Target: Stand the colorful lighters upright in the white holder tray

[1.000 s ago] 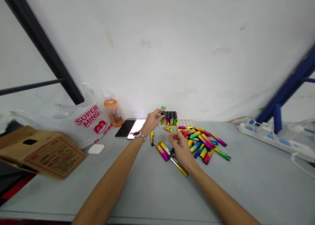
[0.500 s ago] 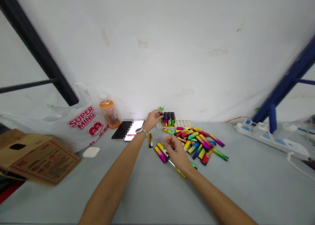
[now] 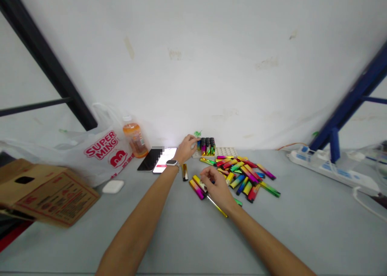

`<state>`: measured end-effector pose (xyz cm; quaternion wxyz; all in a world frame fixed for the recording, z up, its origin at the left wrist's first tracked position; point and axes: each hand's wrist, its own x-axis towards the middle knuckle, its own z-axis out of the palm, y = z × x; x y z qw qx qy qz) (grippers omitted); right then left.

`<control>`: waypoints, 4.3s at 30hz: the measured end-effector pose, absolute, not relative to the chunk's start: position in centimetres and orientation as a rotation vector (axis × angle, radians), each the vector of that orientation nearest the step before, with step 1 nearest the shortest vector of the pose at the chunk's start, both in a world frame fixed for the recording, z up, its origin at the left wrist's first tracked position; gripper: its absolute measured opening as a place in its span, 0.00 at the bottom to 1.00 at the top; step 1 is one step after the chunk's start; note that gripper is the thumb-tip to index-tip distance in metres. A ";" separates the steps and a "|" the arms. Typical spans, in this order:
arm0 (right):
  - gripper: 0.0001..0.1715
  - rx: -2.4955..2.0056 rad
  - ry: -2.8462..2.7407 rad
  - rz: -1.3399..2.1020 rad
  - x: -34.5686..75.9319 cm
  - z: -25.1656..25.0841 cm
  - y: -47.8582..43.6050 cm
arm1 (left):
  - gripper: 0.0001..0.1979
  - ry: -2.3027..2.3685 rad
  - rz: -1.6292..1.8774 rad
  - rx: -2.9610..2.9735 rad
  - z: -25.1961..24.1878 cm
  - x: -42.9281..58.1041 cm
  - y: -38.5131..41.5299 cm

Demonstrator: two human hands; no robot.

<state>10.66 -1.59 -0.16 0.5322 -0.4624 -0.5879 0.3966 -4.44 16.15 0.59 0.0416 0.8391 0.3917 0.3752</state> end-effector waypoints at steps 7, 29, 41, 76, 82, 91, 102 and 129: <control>0.07 -1.198 -1.476 0.720 12.4 -0.1 -0.6 | 0.24 1.334 1.112 2.738 1.7 -4.3 14.0; 0.20 -1.953 -2.209 0.040 14.0 2.1 6.1 | 0.08 1.151 1.169 2.385 0.3 -4.7 3.6; 0.15 -1.316 -1.979 0.314 16.1 1.6 2.1 | 0.16 0.988 1.238 2.419 0.0 -2.9 2.7; 0.20 -1.081 -1.327 0.684 13.0 -1.2 -1.5 | 0.11 1.013 1.198 2.222 0.8 -2.1 1.2; 0.19 -1.098 -1.339 0.710 12.6 -1.0 -1.8 | 0.12 1.013 1.200 2.212 0.9 -2.1 1.1; 0.19 -1.086 -1.319 0.763 12.5 -1.3 -1.7 | 0.13 1.005 1.196 2.213 0.9 -2.1 1.2; 0.25 -1.087 -1.356 0.783 12.8 -1.1 -2.1 | 0.14 1.004 1.192 2.207 0.7 -2.1 1.2; 0.19 -1.074 -1.300 0.789 12.4 -1.8 -1.6 | 0.12 0.996 1.239 2.249 1.1 -2.0 0.9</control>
